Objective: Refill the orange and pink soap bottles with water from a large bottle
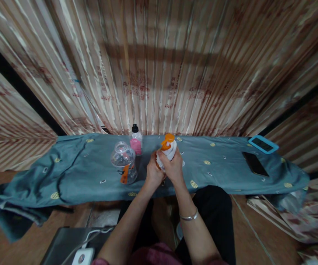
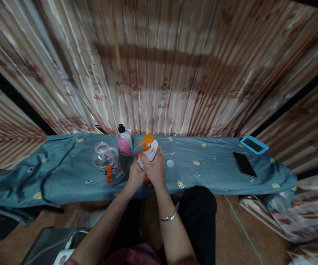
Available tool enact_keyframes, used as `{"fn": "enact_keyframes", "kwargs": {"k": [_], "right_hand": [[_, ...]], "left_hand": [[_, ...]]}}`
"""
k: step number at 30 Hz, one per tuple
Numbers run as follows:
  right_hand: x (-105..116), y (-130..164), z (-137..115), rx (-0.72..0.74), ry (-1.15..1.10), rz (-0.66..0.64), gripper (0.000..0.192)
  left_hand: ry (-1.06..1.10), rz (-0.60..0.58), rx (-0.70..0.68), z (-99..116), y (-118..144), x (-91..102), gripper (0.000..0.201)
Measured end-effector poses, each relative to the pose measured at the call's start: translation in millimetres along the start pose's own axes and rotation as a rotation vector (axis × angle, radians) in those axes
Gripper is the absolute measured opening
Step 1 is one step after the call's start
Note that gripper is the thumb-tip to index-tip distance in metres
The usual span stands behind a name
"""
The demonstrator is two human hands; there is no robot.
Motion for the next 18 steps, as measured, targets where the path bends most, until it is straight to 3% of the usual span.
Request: {"fn": "enact_keyframes", "kwargs": {"k": [6,10,15,18], "right_hand": [[13,-19,4,0.016,-0.190,-0.279,0.024],[17,-33,14,-0.029,-0.341,-0.483,0.023],[12,-53,5,0.002,-0.441,-0.741,0.022],[3,-62,0,0.007,-0.441,-0.827,0.017]], "left_hand": [[0.031,-0.037,0.006,6,-3,4.6,0.063],[0.070,-0.051,-0.005,6,-3,4.9,0.056],[0.166,-0.099,-0.028,3,-7,5.7,0.055],[0.179,-0.095,0.002,0,-10,7.6,0.055]]}}
Point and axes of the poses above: each hand's wrist, its own y-axis away from the middle knuckle, its own x-axis out of the back of the hand, z = x × y, the point moved 3 cm from there along -y, towards the middle knuckle, and after that the axes turned 3 degrees about y, right-handed, at the moved point
